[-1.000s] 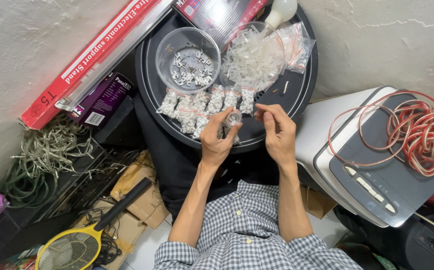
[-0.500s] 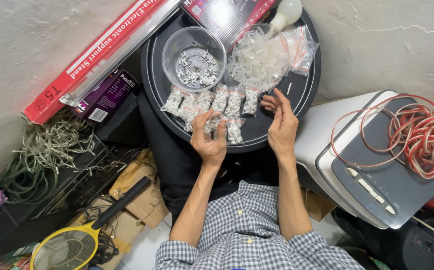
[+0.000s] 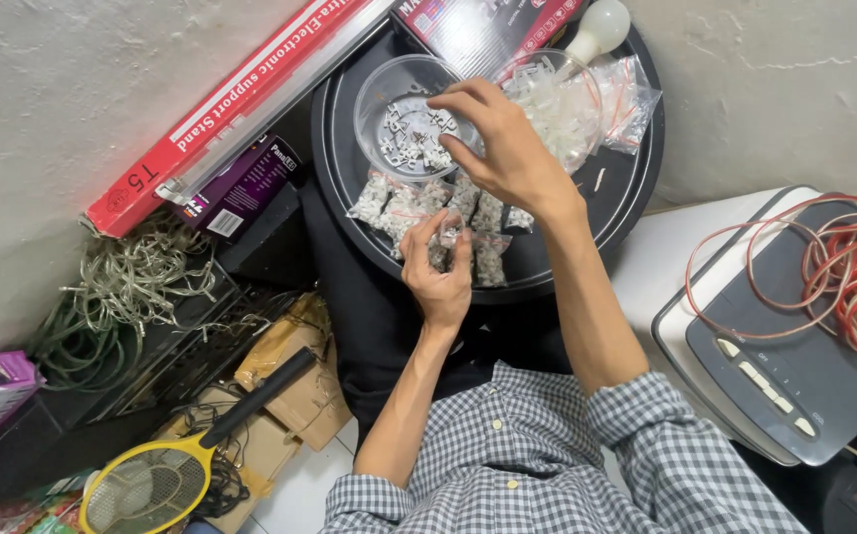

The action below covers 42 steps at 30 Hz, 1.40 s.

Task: The person sorts small white plastic components from a clear bowl into small plastic bags on a black tray. They handle the components by hand, picking them up and placing them into the bags, and occasionally move the bags on the tray.

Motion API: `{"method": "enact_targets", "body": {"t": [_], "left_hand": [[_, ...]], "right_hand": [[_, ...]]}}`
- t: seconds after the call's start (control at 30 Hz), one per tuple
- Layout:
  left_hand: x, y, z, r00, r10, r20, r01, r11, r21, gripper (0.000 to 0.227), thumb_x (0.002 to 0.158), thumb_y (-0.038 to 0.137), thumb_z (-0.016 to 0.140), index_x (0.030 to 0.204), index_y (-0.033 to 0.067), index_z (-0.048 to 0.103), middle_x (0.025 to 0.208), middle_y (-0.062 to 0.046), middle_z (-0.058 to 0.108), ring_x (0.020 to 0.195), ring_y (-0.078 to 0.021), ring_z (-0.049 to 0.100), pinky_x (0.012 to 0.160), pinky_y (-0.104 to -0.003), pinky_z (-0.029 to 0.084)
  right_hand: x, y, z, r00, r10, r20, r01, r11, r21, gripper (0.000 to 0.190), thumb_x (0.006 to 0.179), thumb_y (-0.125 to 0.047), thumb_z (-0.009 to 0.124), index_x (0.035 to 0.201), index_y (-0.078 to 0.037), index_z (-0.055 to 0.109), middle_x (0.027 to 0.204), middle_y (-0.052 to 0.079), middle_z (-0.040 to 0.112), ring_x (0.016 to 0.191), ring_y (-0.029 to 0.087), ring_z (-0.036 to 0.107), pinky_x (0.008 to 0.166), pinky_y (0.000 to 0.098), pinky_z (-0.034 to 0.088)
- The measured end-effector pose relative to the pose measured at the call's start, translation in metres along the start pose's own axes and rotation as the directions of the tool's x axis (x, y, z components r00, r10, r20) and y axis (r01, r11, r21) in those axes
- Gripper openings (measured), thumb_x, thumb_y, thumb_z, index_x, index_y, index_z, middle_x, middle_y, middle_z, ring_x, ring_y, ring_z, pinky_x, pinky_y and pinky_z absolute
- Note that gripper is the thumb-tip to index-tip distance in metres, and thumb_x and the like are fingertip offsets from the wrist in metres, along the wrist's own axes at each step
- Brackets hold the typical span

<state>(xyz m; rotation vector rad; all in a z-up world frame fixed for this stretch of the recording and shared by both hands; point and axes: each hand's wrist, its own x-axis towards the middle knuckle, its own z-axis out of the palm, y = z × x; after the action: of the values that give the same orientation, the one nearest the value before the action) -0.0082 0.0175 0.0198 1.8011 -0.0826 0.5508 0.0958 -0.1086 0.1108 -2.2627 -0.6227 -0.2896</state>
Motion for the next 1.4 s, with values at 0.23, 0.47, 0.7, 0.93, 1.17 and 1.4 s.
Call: {"method": "enact_targets", "body": {"t": [0.23,0.47,0.7,0.93,1.17,1.4], "left_hand": [[0.001,-0.001,0.001,1.0,0.001,-0.01,-0.001,1.0,-0.014,0.035,0.085,0.005,0.076,0.118,0.0047,0.065,0.101,-0.005,0.072,0.097,-0.0224,0.064,0.098,-0.036,0.052],[-0.001,-0.004,0.001,1.0,0.012,0.003,-0.012,1.0,-0.017,0.034,0.085,0.005,0.077,0.117,0.0044,0.065,0.099,-0.005,0.073,0.095,-0.022,0.065,0.1,-0.037,0.051],[0.0,-0.002,0.0,1.0,0.017,0.007,-0.016,0.999,-0.032,0.035,0.085,0.003,0.076,0.117,0.0038,0.064,0.1,-0.005,0.074,0.094,-0.0212,0.066,0.103,-0.037,0.05],[-0.001,-0.005,0.001,1.0,0.02,0.007,-0.02,0.999,-0.026,0.034,0.086,0.005,0.077,0.117,0.0046,0.063,0.1,-0.004,0.075,0.092,-0.0192,0.068,0.102,-0.035,0.049],[0.0,-0.003,0.001,1.0,0.022,0.014,-0.021,0.999,-0.029,0.033,0.086,0.005,0.077,0.117,0.0046,0.063,0.099,-0.004,0.074,0.091,-0.0199,0.067,0.104,-0.037,0.049],[0.0,-0.001,0.0,1.0,0.024,0.013,-0.024,0.999,-0.04,0.033,0.086,0.003,0.076,0.116,0.0043,0.063,0.1,-0.005,0.074,0.092,-0.0206,0.068,0.1,-0.035,0.051]], "right_hand": [[0.039,0.056,0.05,0.939,0.141,0.314,-0.079,0.976,-0.203,0.031,0.08,0.011,0.064,0.108,-0.001,0.071,0.112,0.01,0.06,0.103,0.032,0.06,0.09,0.0419,0.054],[0.044,0.077,0.085,0.892,0.234,0.386,-0.081,0.925,-0.372,0.066,0.065,-0.026,0.095,0.119,-0.01,0.062,0.108,0.01,0.059,0.095,0.03,0.065,0.079,0.0452,0.056],[0.039,0.082,0.095,0.916,0.208,0.344,-0.074,0.928,-0.365,0.006,0.081,-0.005,0.074,0.084,-0.009,0.075,0.095,0.008,0.058,0.076,0.028,0.065,0.066,0.0402,0.056],[0.035,0.081,0.073,0.901,0.257,0.35,-0.113,0.918,-0.381,0.013,0.076,-0.005,0.076,0.088,-0.005,0.072,0.097,0.011,0.066,0.078,0.034,0.067,0.068,0.0447,0.056],[0.036,0.087,0.094,0.882,0.307,0.357,-0.162,0.91,-0.381,0.038,0.061,0.0,0.081,0.096,-0.007,0.07,0.101,0.011,0.061,0.081,0.034,0.067,0.071,0.0439,0.059],[0.038,0.083,0.073,0.927,0.119,0.356,-0.075,0.988,-0.136,0.018,0.072,0.004,0.075,0.089,0.0,0.08,0.089,0.014,0.077,0.072,0.03,0.073,0.066,0.0387,0.06]]}}
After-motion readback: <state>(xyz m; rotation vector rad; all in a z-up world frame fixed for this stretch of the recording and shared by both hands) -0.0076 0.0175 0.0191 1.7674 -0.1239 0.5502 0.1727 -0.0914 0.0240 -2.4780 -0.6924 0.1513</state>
